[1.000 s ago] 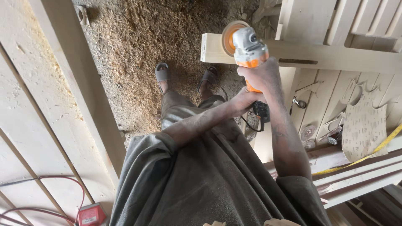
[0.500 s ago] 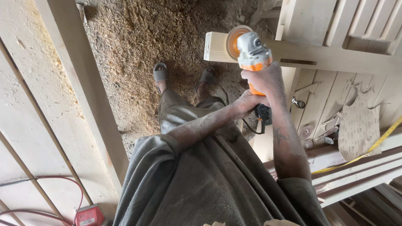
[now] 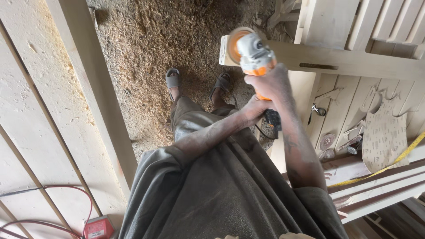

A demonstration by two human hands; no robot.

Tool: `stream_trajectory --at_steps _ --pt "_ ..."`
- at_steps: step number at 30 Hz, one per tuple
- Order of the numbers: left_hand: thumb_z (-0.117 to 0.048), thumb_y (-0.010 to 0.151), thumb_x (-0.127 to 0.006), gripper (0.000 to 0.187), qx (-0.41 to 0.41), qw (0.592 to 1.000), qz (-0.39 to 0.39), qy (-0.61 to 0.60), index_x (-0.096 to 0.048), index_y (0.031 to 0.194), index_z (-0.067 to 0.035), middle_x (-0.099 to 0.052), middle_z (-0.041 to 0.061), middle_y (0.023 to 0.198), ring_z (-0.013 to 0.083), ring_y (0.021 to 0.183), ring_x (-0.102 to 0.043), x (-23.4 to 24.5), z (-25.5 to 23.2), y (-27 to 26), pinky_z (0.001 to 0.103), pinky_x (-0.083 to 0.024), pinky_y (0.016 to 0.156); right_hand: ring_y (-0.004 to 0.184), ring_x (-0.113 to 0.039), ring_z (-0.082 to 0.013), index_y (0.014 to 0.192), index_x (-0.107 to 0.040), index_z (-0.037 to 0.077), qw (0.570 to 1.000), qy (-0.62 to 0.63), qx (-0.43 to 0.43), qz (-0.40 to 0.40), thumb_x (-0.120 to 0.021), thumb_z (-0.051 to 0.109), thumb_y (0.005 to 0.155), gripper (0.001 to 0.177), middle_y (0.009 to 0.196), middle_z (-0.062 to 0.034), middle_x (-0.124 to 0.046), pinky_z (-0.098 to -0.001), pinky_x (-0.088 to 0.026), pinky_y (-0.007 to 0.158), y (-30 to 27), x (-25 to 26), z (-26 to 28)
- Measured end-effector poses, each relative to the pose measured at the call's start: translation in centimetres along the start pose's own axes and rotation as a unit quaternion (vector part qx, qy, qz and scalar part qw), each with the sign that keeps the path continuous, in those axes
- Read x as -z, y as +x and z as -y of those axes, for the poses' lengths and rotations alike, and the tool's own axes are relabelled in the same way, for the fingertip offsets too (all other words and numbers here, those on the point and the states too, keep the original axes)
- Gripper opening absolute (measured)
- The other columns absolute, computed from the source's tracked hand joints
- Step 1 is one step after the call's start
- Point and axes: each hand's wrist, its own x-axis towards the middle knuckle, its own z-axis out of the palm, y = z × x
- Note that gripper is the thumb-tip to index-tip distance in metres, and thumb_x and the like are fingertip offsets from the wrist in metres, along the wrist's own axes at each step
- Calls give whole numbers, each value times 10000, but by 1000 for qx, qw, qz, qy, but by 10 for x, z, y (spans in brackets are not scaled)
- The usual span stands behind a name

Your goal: The person sands a wooden panel structure using an electric angle grinder with a sanding disc accessory, moving the tool back and forth along the slats and surfaces while brushing away sawdust by hand.

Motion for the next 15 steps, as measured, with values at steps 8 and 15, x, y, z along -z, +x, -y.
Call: stream_trajectory --at_steps 8,15 --pt "9 825 -772 343 87 995 -10 55 -658 1146 56 -727 119 1005 216 862 -722 -13 21 17 365 -621 781 837 -778 -184 1060 -746 59 996 56 18 -62 -871 256 674 451 918 -83 -779 -337 -623 778 2 22 -41" --pt "15 827 -765 298 9 1000 10 21 -691 1115 -7 -753 73 1014 183 910 -735 -11 -3 -18 331 -614 832 885 -774 -251 1057 -711 12 998 30 42 -41 -893 294 607 561 975 -146 -765 -377 -622 795 -16 2 -4"
